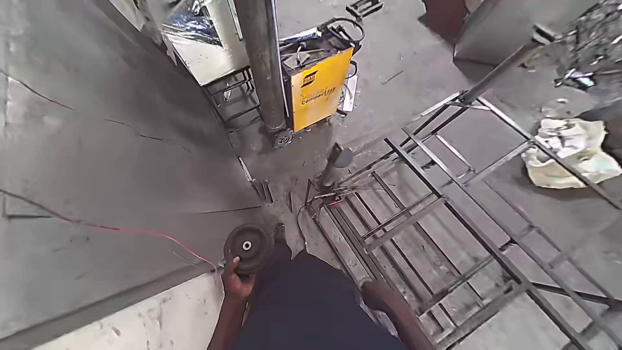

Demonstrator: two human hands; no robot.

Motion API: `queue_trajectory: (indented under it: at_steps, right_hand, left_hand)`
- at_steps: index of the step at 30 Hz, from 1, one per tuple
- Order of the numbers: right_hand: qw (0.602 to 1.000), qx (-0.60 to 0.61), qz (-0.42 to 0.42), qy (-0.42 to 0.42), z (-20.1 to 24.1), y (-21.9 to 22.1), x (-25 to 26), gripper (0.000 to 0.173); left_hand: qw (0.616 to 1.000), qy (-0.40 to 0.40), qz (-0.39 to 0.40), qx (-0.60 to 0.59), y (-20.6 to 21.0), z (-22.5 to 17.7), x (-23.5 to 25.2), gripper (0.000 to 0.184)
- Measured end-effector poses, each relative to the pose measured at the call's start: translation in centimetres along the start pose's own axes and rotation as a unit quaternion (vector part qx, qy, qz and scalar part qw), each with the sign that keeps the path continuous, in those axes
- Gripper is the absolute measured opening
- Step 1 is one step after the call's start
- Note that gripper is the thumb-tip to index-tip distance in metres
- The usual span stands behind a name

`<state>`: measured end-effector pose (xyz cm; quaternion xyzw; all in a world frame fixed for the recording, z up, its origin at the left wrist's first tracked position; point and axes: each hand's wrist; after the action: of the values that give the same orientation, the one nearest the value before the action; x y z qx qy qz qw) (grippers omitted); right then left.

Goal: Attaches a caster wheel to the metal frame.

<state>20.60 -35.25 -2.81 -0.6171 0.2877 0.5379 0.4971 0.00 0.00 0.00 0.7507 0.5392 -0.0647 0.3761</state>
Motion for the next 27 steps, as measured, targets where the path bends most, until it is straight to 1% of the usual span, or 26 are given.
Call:
queue_trajectory:
  at_steps: [2,4,6,8,12,15,18,19,21,23,26,27]
  right_hand:
    - [0.997,0.008,-0.061,-0.038,7.4,-6.4,-1.5,0.035]
    - [0.98,0.046,-0.142,-0.134,13.9,-12.1,-2.7,0.039]
    - [0.94,0.096,-0.207,-0.252,19.0,-16.0,-2.7,0.043]
    - [0.892,0.162,-0.246,-0.342,22.7,-19.5,-2.9,0.044]
    - [0.821,0.262,-0.29,-0.417,27.8,-25.1,-2.6,0.046]
    - [0.792,0.323,-0.311,-0.414,29.8,-29.2,-1.2,0.048]
    - [0.776,0.361,-0.361,-0.37,30.8,-33.2,1.2,0.053]
    - [0.773,0.37,-0.381,-0.346,31.1,-34.7,2.1,0.056]
    - [0.77,0.397,-0.409,-0.286,31.6,-37.7,4.0,0.062]
    - [0.751,0.412,-0.462,-0.229,32.1,-41.5,5.5,0.066]
    - [0.71,0.415,-0.547,-0.154,32.3,-46.7,7.0,0.071]
    - [0.703,0.411,-0.566,-0.131,32.3,-48.3,7.3,0.072]
  left_hand:
    - [0.999,-0.011,0.034,0.004,2.2,-3.3,4.6,0.05]
    - [0.998,-0.018,0.065,0.013,5.3,-6.7,8.5,0.06]
    - [0.996,-0.021,0.088,0.015,8.1,-9.5,12.4,0.067]
    - [0.991,-0.036,0.125,0.014,11.5,-10.9,16.5,0.069]
    - [0.982,-0.07,0.171,0.032,18.0,-12.0,23.2,0.074]
    - [0.968,-0.104,0.216,0.071,23.0,-11.7,28.5,0.074]
    - [0.945,-0.139,0.27,0.124,28.5,-10.1,34.4,0.073]
    - [0.934,-0.148,0.29,0.15,30.7,-9.5,36.3,0.07]
    - [0.911,-0.165,0.315,0.208,35.1,-8.2,39.7,0.056]
    - [0.886,-0.191,0.353,0.233,40.2,-7.2,42.8,0.047]
    - [0.831,-0.233,0.437,0.253,46.9,-6.2,46.0,0.034]
    - [0.811,-0.242,0.462,0.264,48.9,-6.1,46.9,0.033]
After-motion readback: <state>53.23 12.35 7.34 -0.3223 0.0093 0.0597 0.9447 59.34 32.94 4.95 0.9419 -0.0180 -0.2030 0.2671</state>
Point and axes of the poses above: each hand's wrist, its own x-axis towards the middle knuckle, its own y-axis out of the palm, z = x × y, and after that the axes turned 2 degrees about y, right-handed
